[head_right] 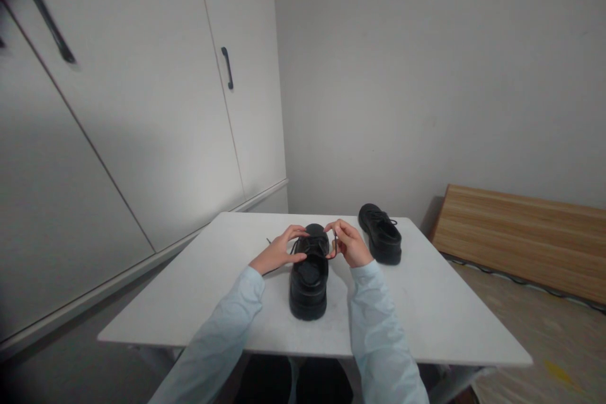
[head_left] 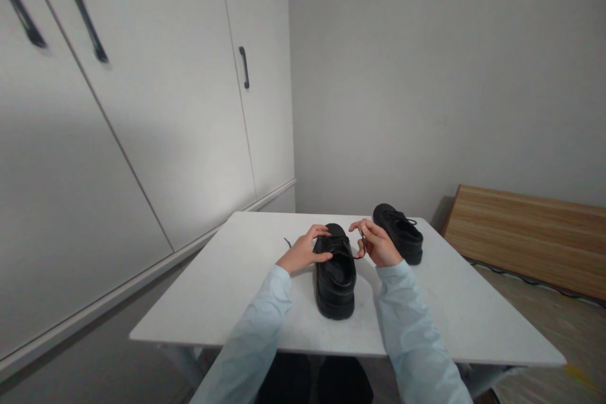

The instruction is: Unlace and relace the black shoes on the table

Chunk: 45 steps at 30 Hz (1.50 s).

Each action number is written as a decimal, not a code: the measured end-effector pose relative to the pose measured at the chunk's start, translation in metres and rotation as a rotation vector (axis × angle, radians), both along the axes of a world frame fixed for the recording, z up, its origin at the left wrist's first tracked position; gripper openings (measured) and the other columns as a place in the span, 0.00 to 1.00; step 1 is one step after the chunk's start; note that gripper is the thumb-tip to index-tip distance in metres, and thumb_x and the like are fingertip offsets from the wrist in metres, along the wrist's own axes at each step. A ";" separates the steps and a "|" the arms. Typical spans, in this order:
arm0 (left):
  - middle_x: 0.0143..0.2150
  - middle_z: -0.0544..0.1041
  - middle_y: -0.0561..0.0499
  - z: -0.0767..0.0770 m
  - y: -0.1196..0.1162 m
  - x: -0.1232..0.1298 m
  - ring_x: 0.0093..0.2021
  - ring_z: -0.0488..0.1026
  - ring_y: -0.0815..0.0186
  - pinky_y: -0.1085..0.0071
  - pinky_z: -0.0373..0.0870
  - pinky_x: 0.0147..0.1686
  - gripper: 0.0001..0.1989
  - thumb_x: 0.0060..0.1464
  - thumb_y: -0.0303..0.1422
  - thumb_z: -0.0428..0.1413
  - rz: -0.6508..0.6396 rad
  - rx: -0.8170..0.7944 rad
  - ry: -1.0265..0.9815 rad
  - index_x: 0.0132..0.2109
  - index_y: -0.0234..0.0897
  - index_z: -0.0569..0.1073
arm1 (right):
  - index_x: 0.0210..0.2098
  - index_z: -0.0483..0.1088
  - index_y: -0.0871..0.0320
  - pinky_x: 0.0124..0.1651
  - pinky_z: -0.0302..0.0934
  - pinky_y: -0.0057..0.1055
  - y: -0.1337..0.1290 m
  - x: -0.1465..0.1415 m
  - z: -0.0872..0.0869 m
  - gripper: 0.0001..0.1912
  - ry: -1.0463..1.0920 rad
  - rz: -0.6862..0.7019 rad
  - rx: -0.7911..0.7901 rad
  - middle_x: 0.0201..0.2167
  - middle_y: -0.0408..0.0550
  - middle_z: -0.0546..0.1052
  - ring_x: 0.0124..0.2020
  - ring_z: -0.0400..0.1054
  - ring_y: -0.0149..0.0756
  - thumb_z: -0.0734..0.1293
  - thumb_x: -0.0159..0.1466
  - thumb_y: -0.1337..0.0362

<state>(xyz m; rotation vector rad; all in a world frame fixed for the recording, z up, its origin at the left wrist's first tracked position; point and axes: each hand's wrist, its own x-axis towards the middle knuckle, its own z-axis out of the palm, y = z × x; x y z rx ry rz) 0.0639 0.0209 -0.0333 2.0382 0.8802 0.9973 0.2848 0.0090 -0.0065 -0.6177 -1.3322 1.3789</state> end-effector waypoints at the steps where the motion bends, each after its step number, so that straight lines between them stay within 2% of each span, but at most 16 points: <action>1: 0.54 0.70 0.41 0.000 0.000 0.000 0.57 0.65 0.60 0.60 0.56 0.59 0.32 0.44 0.35 0.63 -0.005 0.003 -0.007 0.54 0.38 0.59 | 0.26 0.64 0.57 0.17 0.67 0.28 -0.001 0.001 0.001 0.16 -0.013 0.020 -0.008 0.38 0.44 0.74 0.13 0.63 0.22 0.68 0.56 0.52; 6: 0.54 0.70 0.41 -0.003 0.002 -0.001 0.57 0.65 0.60 0.60 0.57 0.58 0.31 0.44 0.35 0.63 -0.062 -0.002 -0.058 0.54 0.38 0.60 | 0.29 0.67 0.60 0.24 0.69 0.30 -0.004 0.005 0.002 0.14 -0.074 0.138 0.002 0.38 0.49 0.75 0.19 0.71 0.30 0.68 0.57 0.54; 11: 0.55 0.70 0.41 -0.003 0.002 0.000 0.59 0.64 0.59 0.59 0.55 0.60 0.32 0.44 0.34 0.64 -0.091 -0.048 -0.108 0.55 0.38 0.61 | 0.26 0.69 0.62 0.29 0.70 0.31 -0.007 0.004 0.003 0.13 -0.107 0.253 0.039 0.37 0.51 0.74 0.24 0.73 0.33 0.67 0.58 0.57; 15: 0.54 0.71 0.40 0.001 0.002 0.000 0.58 0.66 0.60 0.62 0.59 0.58 0.24 0.48 0.38 0.60 -0.075 -0.152 -0.238 0.52 0.38 0.65 | 0.31 0.71 0.60 0.36 0.71 0.37 -0.007 0.002 0.003 0.10 -0.081 0.277 0.050 0.38 0.49 0.72 0.32 0.74 0.36 0.68 0.58 0.58; 17: 0.51 0.74 0.40 0.002 0.005 -0.003 0.54 0.69 0.61 0.64 0.63 0.53 0.20 0.51 0.42 0.56 0.044 -0.185 -0.318 0.48 0.36 0.67 | 0.33 0.71 0.59 0.37 0.71 0.38 -0.006 0.001 0.002 0.09 -0.045 0.225 0.062 0.38 0.48 0.73 0.33 0.73 0.36 0.68 0.58 0.59; 19: 0.45 0.77 0.42 0.001 0.012 -0.009 0.48 0.73 0.61 0.66 0.67 0.47 0.19 0.52 0.45 0.53 0.238 -0.200 -0.367 0.44 0.36 0.69 | 0.33 0.71 0.58 0.37 0.71 0.37 -0.003 0.001 0.001 0.09 -0.015 0.148 0.077 0.37 0.47 0.73 0.33 0.73 0.35 0.68 0.58 0.59; 23: 0.35 0.78 0.45 -0.007 0.026 -0.024 0.35 0.75 0.63 0.69 0.69 0.36 0.16 0.50 0.44 0.52 0.589 -0.189 -0.362 0.38 0.35 0.70 | 0.32 0.72 0.58 0.37 0.69 0.35 0.002 0.000 -0.001 0.07 0.029 -0.013 0.101 0.34 0.46 0.74 0.31 0.71 0.33 0.69 0.57 0.60; 26: 0.33 0.78 0.48 -0.012 0.029 -0.033 0.34 0.75 0.64 0.69 0.68 0.36 0.11 0.51 0.40 0.52 0.781 -0.115 -0.182 0.36 0.36 0.71 | 0.30 0.71 0.58 0.39 0.68 0.34 0.006 -0.001 -0.003 0.07 0.052 -0.146 0.117 0.31 0.45 0.74 0.31 0.71 0.32 0.69 0.57 0.60; 29: 0.34 0.78 0.48 -0.012 0.025 -0.035 0.38 0.74 0.61 0.68 0.67 0.38 0.09 0.52 0.39 0.52 0.959 -0.051 0.166 0.35 0.39 0.72 | 0.29 0.71 0.57 0.39 0.67 0.34 0.013 -0.001 -0.008 0.08 0.013 -0.282 0.121 0.30 0.45 0.75 0.31 0.70 0.33 0.70 0.55 0.59; 31: 0.35 0.78 0.46 -0.013 0.021 -0.034 0.40 0.74 0.58 0.66 0.67 0.38 0.11 0.54 0.41 0.51 1.027 -0.047 0.396 0.37 0.40 0.72 | 0.29 0.70 0.58 0.37 0.66 0.32 0.017 -0.001 -0.011 0.10 -0.051 -0.357 0.112 0.29 0.45 0.75 0.31 0.70 0.33 0.70 0.53 0.58; 34: 0.40 0.77 0.40 -0.016 0.017 -0.033 0.43 0.74 0.55 0.64 0.67 0.38 0.16 0.55 0.44 0.49 1.043 -0.060 0.655 0.39 0.36 0.72 | 0.29 0.70 0.58 0.35 0.66 0.32 0.023 0.000 -0.016 0.12 -0.131 -0.421 0.089 0.30 0.47 0.76 0.31 0.70 0.34 0.70 0.52 0.57; 37: 0.43 0.75 0.36 -0.022 0.016 -0.033 0.46 0.72 0.51 0.61 0.67 0.40 0.18 0.54 0.43 0.50 1.010 -0.114 0.801 0.43 0.33 0.71 | 0.28 0.70 0.59 0.32 0.65 0.30 0.026 0.000 -0.019 0.12 -0.212 -0.438 0.045 0.30 0.48 0.76 0.30 0.70 0.34 0.69 0.51 0.57; 40: 0.45 0.74 0.34 -0.026 0.016 -0.034 0.47 0.71 0.48 0.59 0.66 0.41 0.16 0.54 0.38 0.51 0.977 -0.139 0.852 0.45 0.31 0.71 | 0.27 0.70 0.59 0.29 0.64 0.29 0.028 -0.001 -0.021 0.11 -0.290 -0.424 0.012 0.29 0.47 0.76 0.29 0.69 0.34 0.68 0.50 0.57; 45: 0.42 0.75 0.34 -0.026 0.018 -0.033 0.46 0.73 0.51 0.60 0.65 0.40 0.13 0.57 0.27 0.44 0.983 -0.091 0.871 0.43 0.30 0.72 | 0.27 0.70 0.58 0.27 0.64 0.28 0.029 -0.004 -0.025 0.09 -0.364 -0.393 0.032 0.28 0.46 0.75 0.29 0.69 0.34 0.66 0.50 0.58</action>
